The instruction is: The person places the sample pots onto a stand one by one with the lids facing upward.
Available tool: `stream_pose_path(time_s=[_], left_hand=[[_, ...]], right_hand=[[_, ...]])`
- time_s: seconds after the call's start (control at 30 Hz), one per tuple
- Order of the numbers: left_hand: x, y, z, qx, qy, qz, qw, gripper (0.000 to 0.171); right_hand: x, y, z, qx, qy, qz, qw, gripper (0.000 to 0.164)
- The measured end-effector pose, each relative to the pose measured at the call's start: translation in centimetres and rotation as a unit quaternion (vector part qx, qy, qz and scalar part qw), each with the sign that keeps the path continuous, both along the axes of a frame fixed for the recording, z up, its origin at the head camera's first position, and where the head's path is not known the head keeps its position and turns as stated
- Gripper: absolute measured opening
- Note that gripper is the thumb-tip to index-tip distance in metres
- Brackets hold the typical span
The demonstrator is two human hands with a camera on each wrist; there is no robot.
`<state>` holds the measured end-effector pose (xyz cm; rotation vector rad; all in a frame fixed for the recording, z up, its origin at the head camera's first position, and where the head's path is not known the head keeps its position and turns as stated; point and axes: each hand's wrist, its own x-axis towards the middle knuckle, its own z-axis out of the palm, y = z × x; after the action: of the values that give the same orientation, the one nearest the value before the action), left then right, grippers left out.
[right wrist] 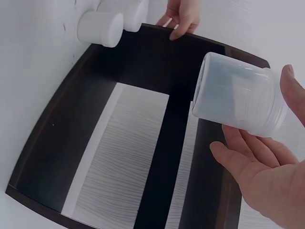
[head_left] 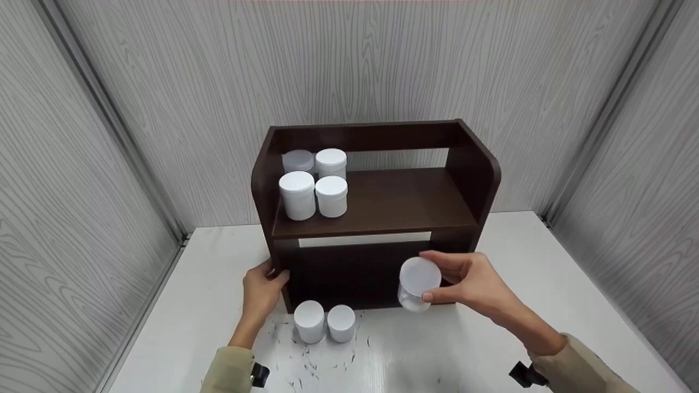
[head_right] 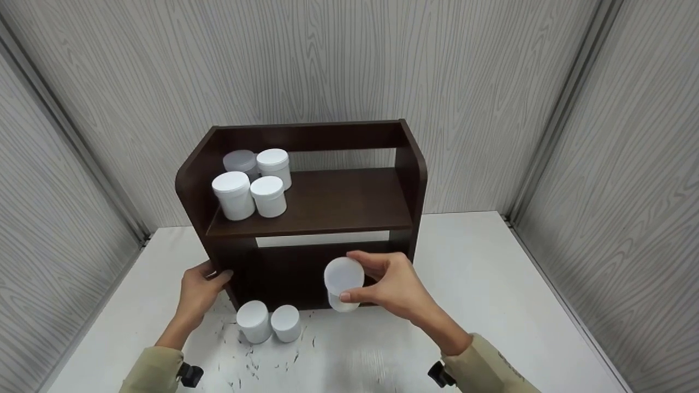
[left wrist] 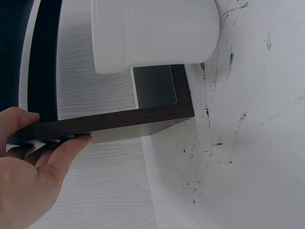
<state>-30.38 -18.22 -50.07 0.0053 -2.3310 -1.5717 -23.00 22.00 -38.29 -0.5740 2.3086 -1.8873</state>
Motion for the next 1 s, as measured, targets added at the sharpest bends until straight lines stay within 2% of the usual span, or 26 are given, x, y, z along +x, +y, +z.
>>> stream_pose_path(time_s=[0.63, 1.0], left_hand=[[0.1, 0.1, -0.2, 0.004, 0.006, -0.005, 1.0, 0.046], [0.2, 0.2, -0.2, -0.002, 0.003, -0.002, 1.0, 0.048]], right_hand=[[-1.0, -1.3, 3.2, -0.011, -0.004, 0.01, 1.0, 0.075], [-2.7, -2.1, 5.7, 0.005, 0.012, -0.001, 1.0, 0.07]])
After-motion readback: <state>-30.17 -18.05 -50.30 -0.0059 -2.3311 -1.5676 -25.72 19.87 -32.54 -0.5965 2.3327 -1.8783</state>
